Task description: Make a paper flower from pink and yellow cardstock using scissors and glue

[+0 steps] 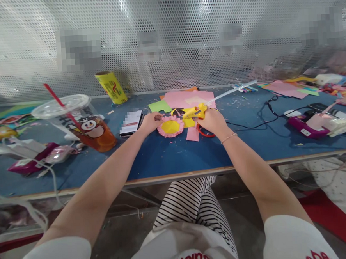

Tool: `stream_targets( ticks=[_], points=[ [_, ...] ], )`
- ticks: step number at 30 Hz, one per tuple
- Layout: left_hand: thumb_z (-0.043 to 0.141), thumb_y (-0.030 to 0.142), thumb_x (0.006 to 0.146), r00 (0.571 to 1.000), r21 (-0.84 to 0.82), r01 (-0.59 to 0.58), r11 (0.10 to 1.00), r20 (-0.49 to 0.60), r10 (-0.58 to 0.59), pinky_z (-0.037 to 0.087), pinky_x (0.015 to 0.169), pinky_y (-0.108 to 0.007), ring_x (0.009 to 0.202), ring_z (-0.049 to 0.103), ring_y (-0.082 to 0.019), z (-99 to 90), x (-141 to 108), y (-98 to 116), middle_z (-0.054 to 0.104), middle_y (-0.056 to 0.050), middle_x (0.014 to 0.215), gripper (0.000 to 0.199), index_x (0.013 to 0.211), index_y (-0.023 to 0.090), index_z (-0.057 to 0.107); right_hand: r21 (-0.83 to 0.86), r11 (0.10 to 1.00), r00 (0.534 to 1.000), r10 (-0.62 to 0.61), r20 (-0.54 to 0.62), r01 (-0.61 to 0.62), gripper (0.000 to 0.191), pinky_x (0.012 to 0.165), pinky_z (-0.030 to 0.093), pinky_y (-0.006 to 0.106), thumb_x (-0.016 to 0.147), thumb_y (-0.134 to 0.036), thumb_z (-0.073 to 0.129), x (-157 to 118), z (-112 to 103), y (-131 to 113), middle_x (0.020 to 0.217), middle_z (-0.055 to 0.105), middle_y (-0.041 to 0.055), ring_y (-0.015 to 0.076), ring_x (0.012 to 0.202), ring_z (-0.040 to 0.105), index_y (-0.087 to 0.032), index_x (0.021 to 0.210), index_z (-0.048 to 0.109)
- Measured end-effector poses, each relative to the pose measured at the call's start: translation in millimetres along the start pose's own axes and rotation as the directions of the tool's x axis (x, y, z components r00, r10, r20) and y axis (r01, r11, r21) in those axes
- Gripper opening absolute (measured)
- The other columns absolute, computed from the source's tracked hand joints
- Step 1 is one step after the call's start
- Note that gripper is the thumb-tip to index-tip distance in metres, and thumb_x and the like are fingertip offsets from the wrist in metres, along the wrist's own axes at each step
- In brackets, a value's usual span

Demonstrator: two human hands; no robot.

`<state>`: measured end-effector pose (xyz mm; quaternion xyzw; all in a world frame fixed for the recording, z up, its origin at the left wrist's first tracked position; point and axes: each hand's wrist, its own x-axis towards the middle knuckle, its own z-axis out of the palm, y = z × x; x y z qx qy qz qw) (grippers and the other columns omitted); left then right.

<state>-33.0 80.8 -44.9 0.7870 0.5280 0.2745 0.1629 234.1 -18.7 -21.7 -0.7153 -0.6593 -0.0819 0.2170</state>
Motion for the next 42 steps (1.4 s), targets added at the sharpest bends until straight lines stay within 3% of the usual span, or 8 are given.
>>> stream_targets(
  ticks=[4,7,15,23,33,37,42],
  points=[
    [0.059,0.023,0.071,0.999,-0.043,0.043,0.998,0.031,-0.042,0.050,0.074,-0.025,0.081,0.066,-0.017,-2.9,-2,6,0.072,-0.006,0.086,0.022,0.088,0.014,0.071,-0.012,1.000,1.000,-0.003,0.025,0.003,0.048,0.074,0.050,0.035,0.078,-0.050,0.057,-1,-1,-1,0.094,0.071,0.0169,0.0303,0.093,0.066,-0.012,0.107,0.062],
    [0.060,0.022,0.069,0.997,0.033,0.040,0.999,0.060,-0.042,0.050,0.074,-0.027,0.082,0.066,-0.019,-5.1,-6,9,0.072,-0.006,0.085,0.016,0.079,0.017,0.071,-0.020,1.000,0.999,-0.019,0.035,0.020,0.049,0.076,0.049,0.035,0.079,-0.050,0.056,-1,-1,-1,0.097,0.071,0.0163,0.0299,0.094,0.066,-0.013,0.109,0.062],
    [0.058,0.027,0.073,0.991,0.184,-0.135,0.974,0.035,0.131,0.049,0.078,-0.029,0.084,0.063,-0.019,2.9,-8,14,0.070,-0.009,0.089,0.021,0.085,0.015,0.071,-0.049,0.995,0.995,-0.082,0.059,0.085,0.044,0.076,0.048,0.032,0.082,-0.049,0.052,-1,4,-5,0.100,0.070,0.0146,0.0276,0.092,0.065,-0.014,0.105,0.065],
    [0.054,0.028,0.077,0.975,0.267,-0.223,0.937,0.080,0.209,0.046,0.076,-0.029,0.084,0.061,-0.018,7.2,-8,14,0.068,-0.009,0.085,0.022,0.083,0.015,0.070,-0.093,0.990,0.992,-0.103,0.075,0.110,0.041,0.075,0.047,0.033,0.085,-0.041,0.048,-5,11,-15,0.100,0.070,0.0160,0.0285,0.091,0.065,-0.012,0.110,0.060],
    [0.050,0.028,0.079,0.971,0.352,-0.235,0.906,0.130,0.201,0.047,0.073,-0.030,0.082,0.063,-0.021,5.0,-15,26,0.068,-0.009,0.083,0.024,0.081,0.016,0.070,-0.157,0.974,0.982,-0.149,0.118,0.166,0.042,0.075,0.045,0.033,0.087,-0.040,0.045,-9,10,-25,0.101,0.070,0.0161,0.0289,0.094,0.065,-0.012,0.114,0.060],
    [0.046,0.026,0.082,0.967,0.447,-0.252,0.858,0.153,0.203,0.048,0.077,-0.031,0.091,0.063,-0.024,5.3,-20,33,0.067,-0.012,0.093,0.026,0.088,0.017,0.069,-0.153,0.968,0.977,-0.185,0.108,0.201,0.044,0.074,0.044,0.032,0.087,-0.039,0.045,-10,10,-24,0.105,0.069,0.0159,0.0279,0.097,0.064,-0.012,0.121,0.056],
    [0.041,0.020,0.085,0.931,0.423,-0.363,0.830,0.135,0.338,0.043,0.096,-0.032,0.110,0.058,-0.023,12.5,-16,30,0.062,-0.015,0.116,0.037,0.113,0.012,0.063,-0.161,0.966,0.977,-0.188,0.104,0.203,0.043,0.074,0.044,0.032,0.087,-0.039,0.046,-9,11,-23,0.104,0.069,0.0160,0.0282,0.096,0.065,-0.013,0.118,0.059]
  ],
)
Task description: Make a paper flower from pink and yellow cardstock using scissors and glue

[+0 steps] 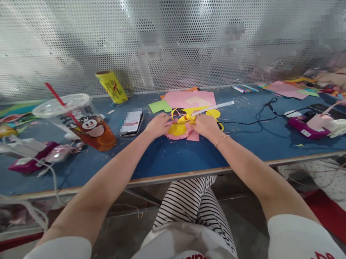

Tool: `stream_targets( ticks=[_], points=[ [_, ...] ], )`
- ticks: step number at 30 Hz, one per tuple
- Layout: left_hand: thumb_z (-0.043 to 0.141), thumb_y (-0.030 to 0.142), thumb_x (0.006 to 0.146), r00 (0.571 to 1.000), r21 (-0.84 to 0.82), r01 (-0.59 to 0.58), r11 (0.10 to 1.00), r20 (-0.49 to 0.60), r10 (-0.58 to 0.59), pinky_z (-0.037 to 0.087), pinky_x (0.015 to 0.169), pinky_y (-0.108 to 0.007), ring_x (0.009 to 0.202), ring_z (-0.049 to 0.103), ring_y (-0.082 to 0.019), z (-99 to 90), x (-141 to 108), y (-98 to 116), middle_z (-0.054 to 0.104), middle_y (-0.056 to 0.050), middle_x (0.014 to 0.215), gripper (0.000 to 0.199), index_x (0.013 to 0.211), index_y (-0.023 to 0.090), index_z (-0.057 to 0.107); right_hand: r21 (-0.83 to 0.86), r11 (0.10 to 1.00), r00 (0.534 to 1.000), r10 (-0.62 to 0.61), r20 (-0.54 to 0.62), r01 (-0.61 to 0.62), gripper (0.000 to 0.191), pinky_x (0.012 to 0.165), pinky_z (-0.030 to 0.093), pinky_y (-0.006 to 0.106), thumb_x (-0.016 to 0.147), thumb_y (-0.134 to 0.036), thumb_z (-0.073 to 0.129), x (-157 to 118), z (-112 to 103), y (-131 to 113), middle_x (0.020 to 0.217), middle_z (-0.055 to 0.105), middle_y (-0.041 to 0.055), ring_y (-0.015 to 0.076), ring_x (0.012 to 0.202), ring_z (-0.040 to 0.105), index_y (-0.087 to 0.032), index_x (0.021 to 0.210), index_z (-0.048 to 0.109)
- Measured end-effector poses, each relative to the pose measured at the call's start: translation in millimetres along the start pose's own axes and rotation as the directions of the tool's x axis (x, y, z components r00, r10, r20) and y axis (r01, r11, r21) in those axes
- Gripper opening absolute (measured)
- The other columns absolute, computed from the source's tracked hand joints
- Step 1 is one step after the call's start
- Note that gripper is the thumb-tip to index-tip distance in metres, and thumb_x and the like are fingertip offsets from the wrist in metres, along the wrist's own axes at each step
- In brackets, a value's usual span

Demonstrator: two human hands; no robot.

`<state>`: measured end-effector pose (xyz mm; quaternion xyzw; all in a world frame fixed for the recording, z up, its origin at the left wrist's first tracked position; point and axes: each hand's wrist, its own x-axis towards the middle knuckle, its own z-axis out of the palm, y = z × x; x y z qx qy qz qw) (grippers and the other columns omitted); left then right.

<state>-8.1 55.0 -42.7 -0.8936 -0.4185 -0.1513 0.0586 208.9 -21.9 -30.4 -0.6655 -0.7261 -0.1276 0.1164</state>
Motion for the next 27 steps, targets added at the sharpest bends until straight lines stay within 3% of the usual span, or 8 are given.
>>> stream_targets(
  ticks=[3,5,10,13,16,18,27],
  points=[
    [0.039,0.018,0.087,0.984,-0.086,-0.163,0.983,0.058,0.168,0.037,0.105,-0.031,0.120,0.053,-0.019,4.1,5,-2,0.060,-0.010,0.126,0.040,0.120,0.016,0.060,-0.002,1.000,1.000,0.027,0.004,-0.027,0.039,0.073,0.044,0.032,0.086,-0.038,0.046,1,0,1,0.102,0.070,0.0160,0.0283,0.095,0.065,-0.013,0.112,0.062],
    [0.038,0.017,0.087,0.974,-0.123,-0.187,0.975,0.103,0.200,0.037,0.105,-0.030,0.119,0.054,-0.018,4.9,7,-2,0.062,-0.008,0.126,0.040,0.120,0.017,0.061,0.000,0.999,0.999,0.048,0.002,-0.048,0.039,0.074,0.045,0.032,0.086,-0.037,0.046,2,-1,2,0.102,0.070,0.0155,0.0284,0.095,0.065,-0.014,0.112,0.062],
    [0.044,0.024,0.086,0.989,-0.127,-0.103,0.987,0.094,0.115,0.045,0.092,-0.030,0.102,0.063,-0.020,0.8,6,4,0.070,-0.009,0.107,0.033,0.103,0.016,0.070,0.012,0.999,0.998,0.049,-0.027,-0.049,0.040,0.076,0.046,0.034,0.087,-0.040,0.045,0,-2,5,0.100,0.070,0.0149,0.0299,0.094,0.065,-0.014,0.112,0.063],
    [0.052,0.028,0.081,0.996,-0.182,0.008,0.983,0.087,0.008,0.047,0.081,-0.028,0.090,0.065,-0.020,-3.1,3,5,0.073,-0.007,0.095,0.026,0.093,0.017,0.073,0.022,0.998,0.998,0.056,-0.041,-0.055,0.042,0.076,0.046,0.034,0.087,-0.042,0.044,-1,-2,6,0.099,0.070,0.0161,0.0304,0.094,0.065,-0.013,0.109,0.064],
    [0.058,0.027,0.077,0.989,-0.259,0.122,0.958,0.117,-0.095,0.048,0.076,-0.027,0.083,0.066,-0.019,-5.7,3,4,0.074,-0.005,0.091,0.023,0.089,0.018,0.075,0.029,0.998,0.997,0.064,-0.053,-0.063,0.042,0.076,0.046,0.035,0.086,-0.042,0.044,0,-1,6,0.099,0.070,0.0168,0.0305,0.092,0.065,-0.012,0.106,0.065],
    [0.060,0.028,0.076,0.988,-0.281,0.134,0.950,0.117,-0.104,0.047,0.075,-0.027,0.083,0.066,-0.019,-6.4,3,3,0.075,-0.005,0.091,0.022,0.088,0.018,0.076,0.033,0.998,0.996,0.061,-0.064,-0.059,0.042,0.076,0.046,0.035,0.085,-0.042,0.045,0,-1,7,0.099,0.070,0.0166,0.0306,0.092,0.065,-0.012,0.105,0.066],
    [0.056,0.028,0.081,0.988,-0.248,-0.105,0.963,0.085,0.129,0.044,0.078,-0.026,0.085,0.062,-0.016,-5.2,4,-6,0.073,-0.005,0.093,0.024,0.092,0.018,0.074,0.027,0.999,0.994,0.045,-0.095,-0.043,0.040,0.074,0.047,0.035,0.084,-0.041,0.045,-1,0,10,0.098,0.070,0.0158,0.0302,0.089,0.065,-0.012,0.104,0.066]
  ],
)
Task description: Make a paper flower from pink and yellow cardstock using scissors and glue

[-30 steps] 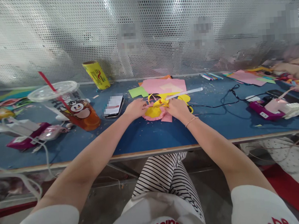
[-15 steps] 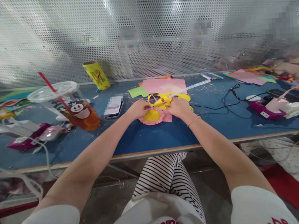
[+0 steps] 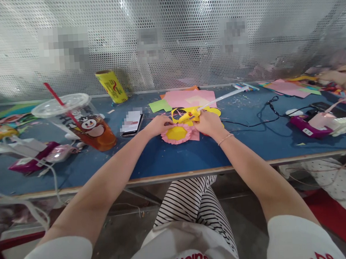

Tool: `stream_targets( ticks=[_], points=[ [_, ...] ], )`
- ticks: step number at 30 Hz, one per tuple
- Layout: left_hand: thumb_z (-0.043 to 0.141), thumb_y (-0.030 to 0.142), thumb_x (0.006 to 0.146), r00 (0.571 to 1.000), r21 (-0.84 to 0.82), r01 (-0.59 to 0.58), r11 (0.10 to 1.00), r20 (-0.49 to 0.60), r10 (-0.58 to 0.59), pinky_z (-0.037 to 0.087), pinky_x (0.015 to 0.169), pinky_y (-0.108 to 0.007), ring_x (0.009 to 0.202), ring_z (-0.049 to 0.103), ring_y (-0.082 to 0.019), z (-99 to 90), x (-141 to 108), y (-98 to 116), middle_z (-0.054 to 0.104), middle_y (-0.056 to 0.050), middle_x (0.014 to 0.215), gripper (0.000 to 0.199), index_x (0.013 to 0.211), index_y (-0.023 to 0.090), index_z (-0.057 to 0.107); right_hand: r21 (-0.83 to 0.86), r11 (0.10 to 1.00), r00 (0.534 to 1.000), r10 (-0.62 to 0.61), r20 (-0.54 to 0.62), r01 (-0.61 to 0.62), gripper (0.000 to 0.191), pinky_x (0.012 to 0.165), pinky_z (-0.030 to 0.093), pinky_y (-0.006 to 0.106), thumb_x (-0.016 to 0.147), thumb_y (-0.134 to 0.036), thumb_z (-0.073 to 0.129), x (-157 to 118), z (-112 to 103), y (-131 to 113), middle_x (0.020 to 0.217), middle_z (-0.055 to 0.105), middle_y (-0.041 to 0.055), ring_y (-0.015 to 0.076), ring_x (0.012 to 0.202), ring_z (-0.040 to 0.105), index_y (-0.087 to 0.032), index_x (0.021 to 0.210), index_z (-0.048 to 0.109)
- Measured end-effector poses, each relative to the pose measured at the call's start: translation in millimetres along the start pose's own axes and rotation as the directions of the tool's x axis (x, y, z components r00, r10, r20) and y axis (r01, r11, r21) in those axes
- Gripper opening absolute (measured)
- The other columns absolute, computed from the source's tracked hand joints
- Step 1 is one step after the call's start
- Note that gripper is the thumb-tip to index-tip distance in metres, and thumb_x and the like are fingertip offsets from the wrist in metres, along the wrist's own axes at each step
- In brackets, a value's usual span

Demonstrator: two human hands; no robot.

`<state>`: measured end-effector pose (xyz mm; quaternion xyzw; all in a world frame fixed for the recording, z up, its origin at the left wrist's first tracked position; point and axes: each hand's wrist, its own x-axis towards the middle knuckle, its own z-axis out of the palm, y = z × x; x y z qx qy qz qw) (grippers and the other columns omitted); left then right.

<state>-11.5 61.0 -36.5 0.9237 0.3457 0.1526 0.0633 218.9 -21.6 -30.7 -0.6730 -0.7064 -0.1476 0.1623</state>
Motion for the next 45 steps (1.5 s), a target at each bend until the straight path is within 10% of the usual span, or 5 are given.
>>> stream_targets(
  ticks=[34,45],
  points=[
    [0.046,0.007,0.075,0.996,-0.055,0.005,0.998,0.086,0.000,0.045,0.089,-0.026,0.091,0.061,-0.014,4.0,5,-16,0.071,-0.005,0.097,0.034,0.097,0.014,0.072,-0.106,0.990,0.985,-0.076,0.156,0.093,0.045,0.067,0.039,0.030,0.086,-0.042,0.045,-4,-3,-13,0.096,0.071,0.0149,0.0271,0.093,0.064,-0.012,0.116,0.060],
    [0.049,0.010,0.077,0.996,-0.044,-0.004,0.999,0.093,0.008,0.045,0.090,-0.025,0.092,0.061,-0.014,2.3,4,-16,0.070,-0.005,0.098,0.031,0.098,0.014,0.072,-0.170,0.912,0.927,-0.363,0.091,0.373,0.037,0.061,0.028,0.031,0.094,-0.026,0.031,-9,-1,-8,0.101,0.067,0.0142,0.0240,0.085,0.060,-0.013,0.117,0.057]
  ],
)
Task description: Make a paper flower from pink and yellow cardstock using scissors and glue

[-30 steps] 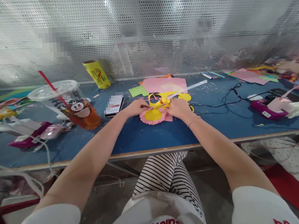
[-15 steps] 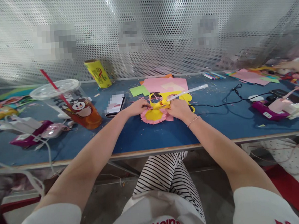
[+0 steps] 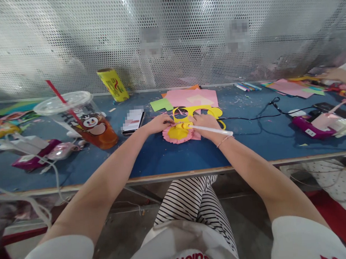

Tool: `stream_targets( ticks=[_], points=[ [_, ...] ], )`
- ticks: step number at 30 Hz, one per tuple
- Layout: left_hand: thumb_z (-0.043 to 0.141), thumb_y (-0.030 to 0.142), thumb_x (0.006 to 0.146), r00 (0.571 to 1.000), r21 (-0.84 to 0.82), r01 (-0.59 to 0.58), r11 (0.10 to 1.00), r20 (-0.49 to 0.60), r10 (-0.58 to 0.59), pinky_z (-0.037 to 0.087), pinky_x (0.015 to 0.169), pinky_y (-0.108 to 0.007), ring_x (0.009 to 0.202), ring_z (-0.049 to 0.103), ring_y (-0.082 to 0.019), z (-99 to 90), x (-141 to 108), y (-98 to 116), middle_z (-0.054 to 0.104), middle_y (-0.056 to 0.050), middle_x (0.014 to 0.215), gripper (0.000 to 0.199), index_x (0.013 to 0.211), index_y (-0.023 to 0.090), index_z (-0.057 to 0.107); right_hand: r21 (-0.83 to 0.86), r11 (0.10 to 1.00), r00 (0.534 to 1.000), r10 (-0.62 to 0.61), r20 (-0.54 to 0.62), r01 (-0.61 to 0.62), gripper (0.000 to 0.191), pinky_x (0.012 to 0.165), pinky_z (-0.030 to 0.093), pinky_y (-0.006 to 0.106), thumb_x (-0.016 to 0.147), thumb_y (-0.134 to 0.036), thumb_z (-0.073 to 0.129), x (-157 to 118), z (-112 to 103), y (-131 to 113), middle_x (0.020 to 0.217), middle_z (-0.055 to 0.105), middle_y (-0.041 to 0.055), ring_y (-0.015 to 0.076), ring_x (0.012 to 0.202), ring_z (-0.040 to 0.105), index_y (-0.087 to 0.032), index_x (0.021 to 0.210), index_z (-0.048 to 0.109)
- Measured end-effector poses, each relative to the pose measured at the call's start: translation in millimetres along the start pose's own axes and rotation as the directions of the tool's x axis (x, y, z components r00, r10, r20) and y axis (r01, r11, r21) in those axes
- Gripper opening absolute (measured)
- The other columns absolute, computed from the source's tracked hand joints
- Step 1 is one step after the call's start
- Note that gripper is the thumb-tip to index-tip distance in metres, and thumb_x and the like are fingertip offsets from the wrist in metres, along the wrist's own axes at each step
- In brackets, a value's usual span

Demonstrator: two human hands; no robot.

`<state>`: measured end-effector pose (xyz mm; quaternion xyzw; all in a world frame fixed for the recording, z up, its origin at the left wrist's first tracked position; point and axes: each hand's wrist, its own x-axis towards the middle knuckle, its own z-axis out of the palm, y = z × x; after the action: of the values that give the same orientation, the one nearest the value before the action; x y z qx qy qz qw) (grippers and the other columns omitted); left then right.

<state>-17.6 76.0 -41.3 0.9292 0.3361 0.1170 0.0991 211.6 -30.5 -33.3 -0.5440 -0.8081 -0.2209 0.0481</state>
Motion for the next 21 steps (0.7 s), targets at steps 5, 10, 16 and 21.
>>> stream_targets(
  ticks=[5,10,16,21],
  points=[
    [0.048,0.008,0.077,1.000,0.008,0.002,1.000,0.008,-0.002,0.044,0.092,-0.026,0.093,0.060,-0.014,-1.0,-0.3,2.0,0.070,-0.005,0.098,0.033,0.099,0.015,0.071,-0.070,0.992,0.994,-0.110,-0.015,0.109,0.039,0.060,0.026,0.033,0.095,-0.020,0.025,0.0,3.7,4.0,0.097,0.067,0.0126,0.0237,0.082,0.060,-0.014,0.113,0.059],
    [0.047,0.007,0.077,1.000,-0.002,0.003,1.000,0.007,-0.003,0.045,0.092,-0.027,0.093,0.060,-0.014,-1.6,-0.7,3.4,0.070,-0.005,0.098,0.033,0.098,0.015,0.071,-0.114,0.980,0.985,-0.169,-0.043,0.164,0.039,0.057,0.022,0.033,0.096,-0.021,0.023,-0.9,5.3,6.7,0.106,0.064,0.0126,0.0209,0.075,0.058,-0.016,0.112,0.059],
    [0.047,0.007,0.077,1.000,-0.013,-0.002,1.000,-0.006,0.002,0.045,0.091,-0.026,0.092,0.060,-0.013,-1.8,-1.8,3.2,0.070,-0.004,0.097,0.033,0.097,0.016,0.072,-0.086,0.985,0.988,-0.151,-0.018,0.149,0.042,0.057,0.022,0.033,0.095,-0.019,0.021,0.2,1.7,6.0,0.113,0.060,0.0142,0.0181,0.075,0.055,-0.014,0.112,0.059],
    [0.048,0.011,0.079,1.000,-0.013,0.004,1.000,-0.004,-0.004,0.045,0.090,-0.027,0.093,0.060,-0.014,-2.3,-3.2,3.9,0.070,-0.005,0.098,0.031,0.099,0.015,0.071,-0.077,0.989,0.992,-0.130,-0.005,0.129,0.046,0.057,0.022,0.033,0.096,-0.021,0.016,0.3,0.4,5.1,0.114,0.058,0.0114,0.0167,0.074,0.053,-0.017,0.112,0.059]
  ],
)
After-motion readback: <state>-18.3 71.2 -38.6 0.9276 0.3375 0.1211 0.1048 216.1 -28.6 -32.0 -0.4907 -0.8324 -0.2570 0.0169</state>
